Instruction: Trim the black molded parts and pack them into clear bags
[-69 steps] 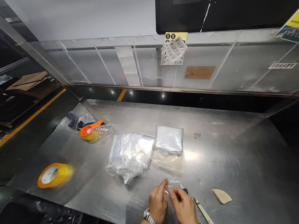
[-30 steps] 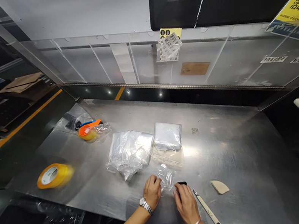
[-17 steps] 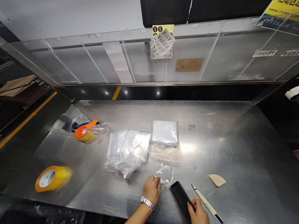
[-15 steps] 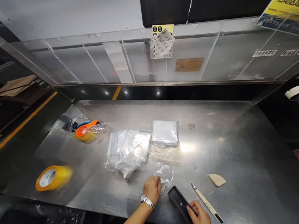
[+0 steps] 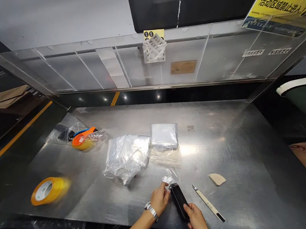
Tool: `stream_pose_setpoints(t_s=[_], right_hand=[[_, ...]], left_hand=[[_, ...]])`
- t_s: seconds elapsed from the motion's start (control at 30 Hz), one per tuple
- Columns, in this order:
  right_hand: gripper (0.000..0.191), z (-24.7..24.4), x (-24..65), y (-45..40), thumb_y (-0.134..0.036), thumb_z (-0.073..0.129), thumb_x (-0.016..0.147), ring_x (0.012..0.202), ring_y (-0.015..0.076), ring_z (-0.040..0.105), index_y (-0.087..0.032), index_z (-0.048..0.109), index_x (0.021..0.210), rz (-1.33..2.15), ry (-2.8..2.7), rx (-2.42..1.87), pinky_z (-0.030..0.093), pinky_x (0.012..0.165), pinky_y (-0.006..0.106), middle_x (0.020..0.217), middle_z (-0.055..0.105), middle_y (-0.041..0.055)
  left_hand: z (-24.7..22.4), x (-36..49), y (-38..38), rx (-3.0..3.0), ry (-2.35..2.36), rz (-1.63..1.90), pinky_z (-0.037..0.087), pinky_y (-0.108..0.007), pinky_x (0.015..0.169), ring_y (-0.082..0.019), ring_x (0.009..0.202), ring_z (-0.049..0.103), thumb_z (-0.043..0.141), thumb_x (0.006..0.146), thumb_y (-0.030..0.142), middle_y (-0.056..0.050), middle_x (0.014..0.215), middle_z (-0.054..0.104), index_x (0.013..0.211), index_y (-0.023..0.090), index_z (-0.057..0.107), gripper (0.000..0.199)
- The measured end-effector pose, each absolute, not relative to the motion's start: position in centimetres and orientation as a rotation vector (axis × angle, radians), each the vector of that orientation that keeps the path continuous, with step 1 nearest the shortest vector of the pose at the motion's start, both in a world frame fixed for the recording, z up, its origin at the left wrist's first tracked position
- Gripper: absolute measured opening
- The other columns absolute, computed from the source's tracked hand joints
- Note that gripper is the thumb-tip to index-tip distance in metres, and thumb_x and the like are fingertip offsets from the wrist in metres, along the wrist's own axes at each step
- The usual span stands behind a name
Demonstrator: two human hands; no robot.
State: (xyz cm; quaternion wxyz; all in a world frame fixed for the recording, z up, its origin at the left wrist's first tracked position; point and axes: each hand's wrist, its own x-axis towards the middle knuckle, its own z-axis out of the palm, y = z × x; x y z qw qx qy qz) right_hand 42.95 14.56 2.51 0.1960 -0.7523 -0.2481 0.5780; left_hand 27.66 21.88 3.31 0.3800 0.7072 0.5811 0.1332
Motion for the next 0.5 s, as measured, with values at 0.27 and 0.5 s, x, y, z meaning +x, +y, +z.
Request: stream_pose_setpoints(t_s=[0.27,0.5], right_hand=[[0.021,3.1,41.5,14.8,-0.033,0.056,0.085,0.066,0.0080,0.054,-0.014,0.057,0.094,1.282,-0.934,-1.959,0.047,0.061,0.023,0.078,0.057,-0.0013],[0.040,2.9,41.3,16.7,-0.044,0.034,0.094,0.039,0.0029,0.044,-0.012,0.051,0.109,1.264,-0.815,-2.148,0.039,0.039,0.017,0.061,0.054,-0.0052]], left_hand=[[3.8,30.2,20.8,2.059,1.531,0.405,0.044,-0.033,0.070,-0.018,0.078,0.056,0.037,0.089,0.018,-0.005,0.077,0.061,0.081,0.016,0.061,0.025],[6.2,30.4,20.3,2.216,1.378,0.498,0.040,-0.031,0.062,-0.020,0.070,0.055,0.032,0.089,0.015,-0.008,0.070,0.061,0.079,0.020,0.061,0.031]])
